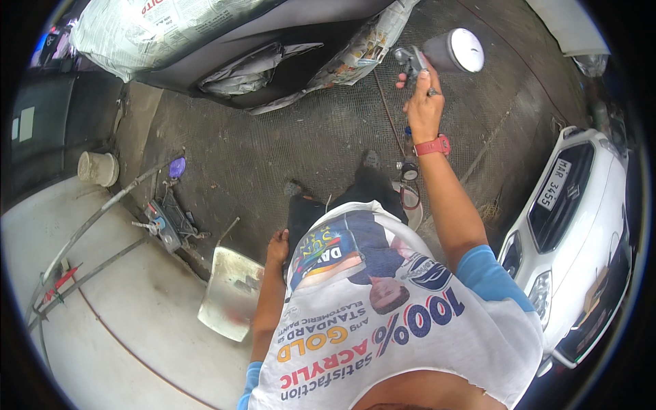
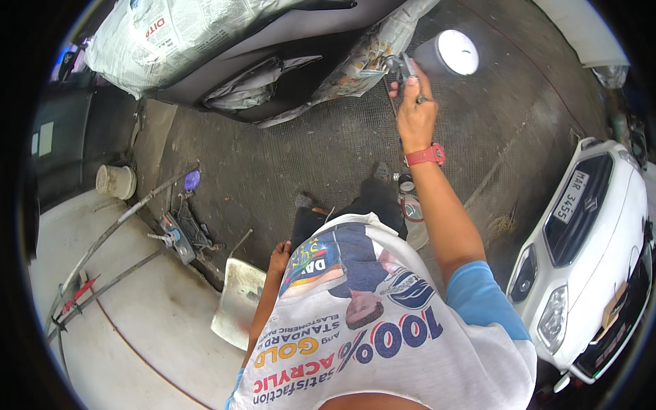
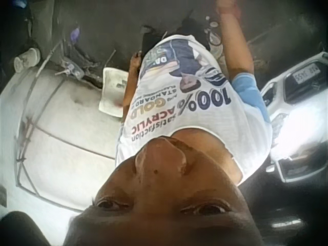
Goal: The person uses a spray gun to apply paint to a car bumper that is partially covered with newspaper. They move around the bumper to cover different sections, including the edges and the main surface, while holding the spray gun in their right hand.
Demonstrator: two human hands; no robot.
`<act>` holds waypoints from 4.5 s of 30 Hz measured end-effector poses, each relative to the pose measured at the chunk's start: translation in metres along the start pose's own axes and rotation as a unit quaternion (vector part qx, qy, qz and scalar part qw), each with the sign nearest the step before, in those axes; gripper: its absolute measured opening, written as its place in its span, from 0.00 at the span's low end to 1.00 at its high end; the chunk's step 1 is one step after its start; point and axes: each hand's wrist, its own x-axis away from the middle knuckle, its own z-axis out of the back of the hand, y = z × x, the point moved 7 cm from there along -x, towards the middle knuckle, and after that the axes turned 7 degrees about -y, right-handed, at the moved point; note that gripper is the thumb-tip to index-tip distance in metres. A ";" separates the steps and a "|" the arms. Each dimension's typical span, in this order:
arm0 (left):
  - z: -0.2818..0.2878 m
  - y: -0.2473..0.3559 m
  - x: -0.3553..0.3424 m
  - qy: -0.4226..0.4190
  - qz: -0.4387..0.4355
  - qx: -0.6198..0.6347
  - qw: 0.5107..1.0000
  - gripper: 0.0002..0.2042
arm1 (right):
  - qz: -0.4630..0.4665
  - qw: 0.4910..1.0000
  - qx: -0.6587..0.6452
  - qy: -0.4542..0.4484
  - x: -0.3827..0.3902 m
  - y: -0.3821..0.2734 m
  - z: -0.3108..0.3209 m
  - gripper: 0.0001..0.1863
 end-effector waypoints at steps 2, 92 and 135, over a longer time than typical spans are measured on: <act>0.018 -0.013 -0.021 -0.019 -0.014 -0.032 0.999 0.31 | 0.001 1.000 0.016 -0.015 0.016 -0.002 -0.028 0.24; 0.090 -0.013 -0.495 0.340 -0.237 -0.301 0.859 0.21 | 0.211 0.937 -0.253 -0.117 0.070 0.271 -0.202 0.32; 0.073 -0.011 -0.475 0.374 -0.239 -0.289 0.848 0.20 | 0.282 0.951 -0.100 0.083 0.013 0.227 -0.055 0.26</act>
